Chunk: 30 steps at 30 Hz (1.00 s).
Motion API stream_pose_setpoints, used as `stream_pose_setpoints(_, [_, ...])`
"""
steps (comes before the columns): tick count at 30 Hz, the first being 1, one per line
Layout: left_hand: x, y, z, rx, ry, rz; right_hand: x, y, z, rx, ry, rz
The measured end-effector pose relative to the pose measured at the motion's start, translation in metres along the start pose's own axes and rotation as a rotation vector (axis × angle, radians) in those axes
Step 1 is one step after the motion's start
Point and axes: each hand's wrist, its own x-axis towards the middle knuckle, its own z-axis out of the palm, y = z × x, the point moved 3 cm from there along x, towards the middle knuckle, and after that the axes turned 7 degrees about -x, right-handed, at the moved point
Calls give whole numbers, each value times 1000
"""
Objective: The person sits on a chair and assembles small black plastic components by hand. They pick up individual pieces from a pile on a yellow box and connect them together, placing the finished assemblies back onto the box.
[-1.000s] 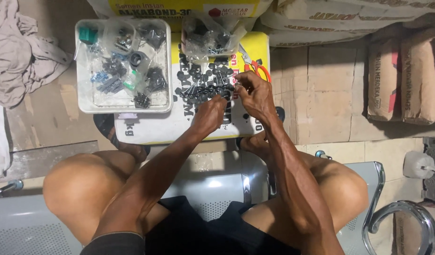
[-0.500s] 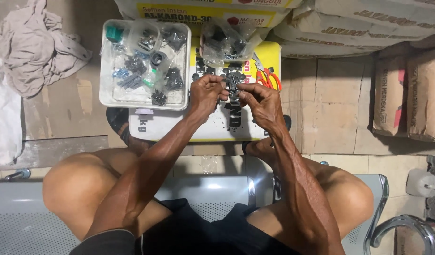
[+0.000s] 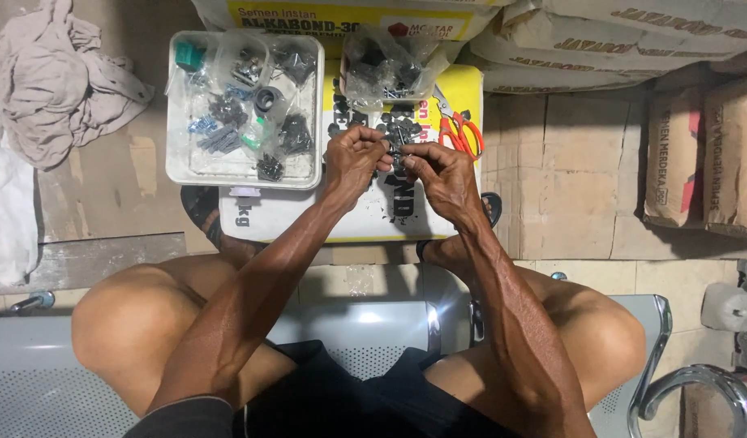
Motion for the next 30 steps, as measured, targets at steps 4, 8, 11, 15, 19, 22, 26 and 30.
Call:
stream_pose_setpoints(4, [0, -1, 1, 5, 8, -1, 2, -5, 0, -19, 4, 3])
stream_pose_setpoints(8, [-3, 2, 2, 47, 3, 57, 6, -5, 0, -97, 4, -25])
stream_pose_setpoints(11, [-4, -2, 3, 109, -4, 113, 9, 2, 3, -169, 18, -63])
stream_pose_setpoints(15, [2, -10, 5, 175, -32, 214, 10, 8, 4, -231, 46, -111])
stream_pose_setpoints(19, [-8, -14, 16, 307, -81, 246, 8, 18, 6, -272, 67, -110])
stream_pose_setpoints(22, [-2, -18, 21, 279, -103, 231, 10, 11, 1, -264, 91, -100])
stream_pose_setpoints(26, [8, 1, 30, 255, -187, 251, 16, -6, -12, -198, 106, -121])
stream_pose_setpoints(30, [-2, 38, 36, 297, -272, 267, 23, 12, -11, -239, 127, -194])
